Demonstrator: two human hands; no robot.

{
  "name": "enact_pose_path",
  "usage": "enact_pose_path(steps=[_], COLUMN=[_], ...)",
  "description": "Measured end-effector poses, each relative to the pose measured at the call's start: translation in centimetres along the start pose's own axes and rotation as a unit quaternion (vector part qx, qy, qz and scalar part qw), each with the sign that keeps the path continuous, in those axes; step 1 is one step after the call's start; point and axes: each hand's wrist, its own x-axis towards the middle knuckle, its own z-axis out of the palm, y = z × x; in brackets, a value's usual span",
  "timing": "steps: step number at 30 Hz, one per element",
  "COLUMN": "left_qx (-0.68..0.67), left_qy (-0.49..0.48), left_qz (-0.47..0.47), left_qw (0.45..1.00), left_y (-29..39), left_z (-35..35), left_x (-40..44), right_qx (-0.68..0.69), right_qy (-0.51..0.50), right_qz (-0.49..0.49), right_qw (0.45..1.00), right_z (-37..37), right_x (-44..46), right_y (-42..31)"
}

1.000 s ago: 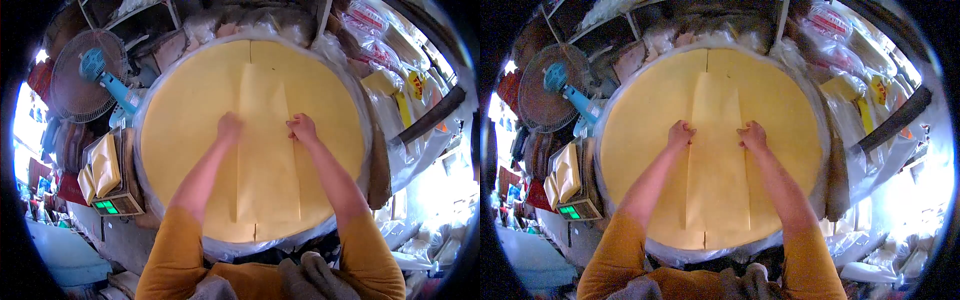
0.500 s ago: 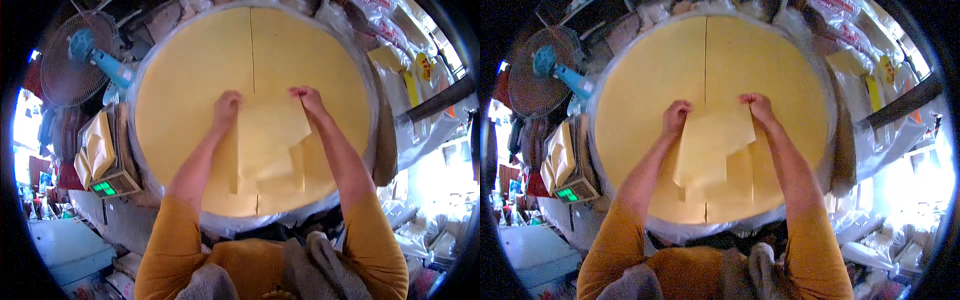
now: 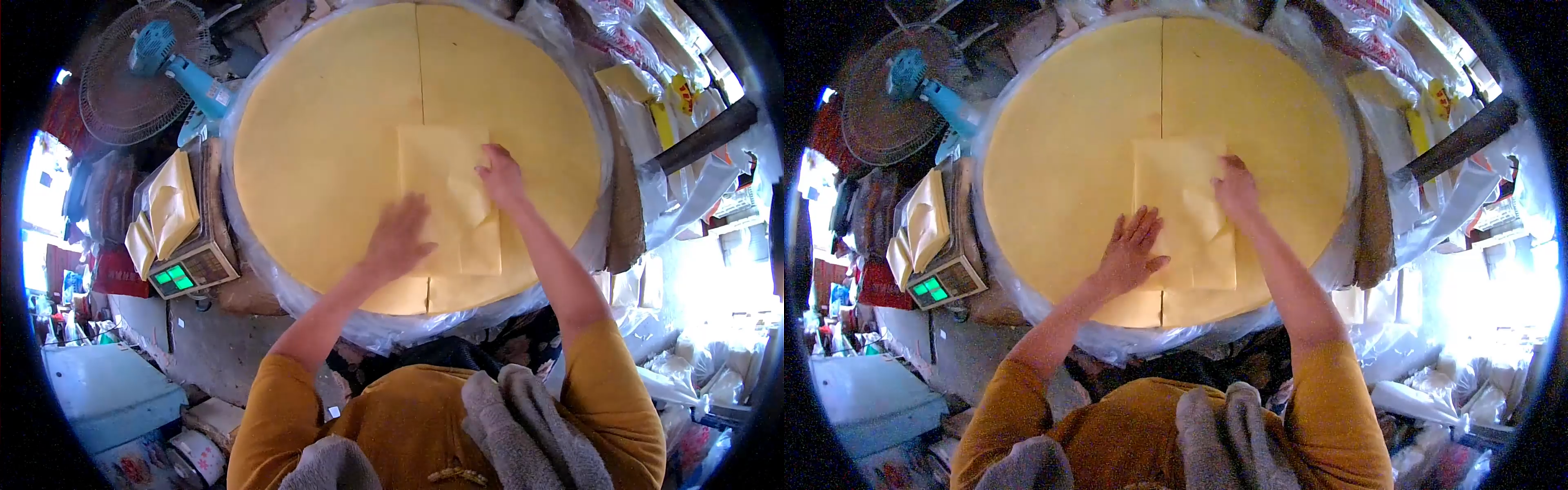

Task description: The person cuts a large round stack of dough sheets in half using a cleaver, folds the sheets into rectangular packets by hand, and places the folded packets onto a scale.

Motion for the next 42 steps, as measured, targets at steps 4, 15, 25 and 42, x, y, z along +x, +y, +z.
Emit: enact_pose_path(steps=[4,15,25,42], left_qx=[0.005,0.151,-0.371,-0.275], left_qy=[-0.026,0.005,0.062,0.138], left_qz=[-0.008,0.115,-0.039,-0.242], left_qw=[1.000,0.982,0.926,0.920], left_y=[-1.0,-0.6,2.5,-3.3], left_z=[1.0,2.4,-6.2,-0.4], left_x=[-0.2,-4.1,-6.3,0.8], right_qx=[-0.180,-0.064,0.114,-0.022], right_qy=[0.008,-0.173,-0.193,-0.040], right_qz=[-0.191,-0.239,-0.273,0.107], right_qw=[0.965,0.953,0.936,0.993], right_z=[3.0,0.6,-3.9,1.0], right_x=[-3.8,-4.0,-13.1,-6.0], right_y=[0.1,2.3,2.3,1.9])
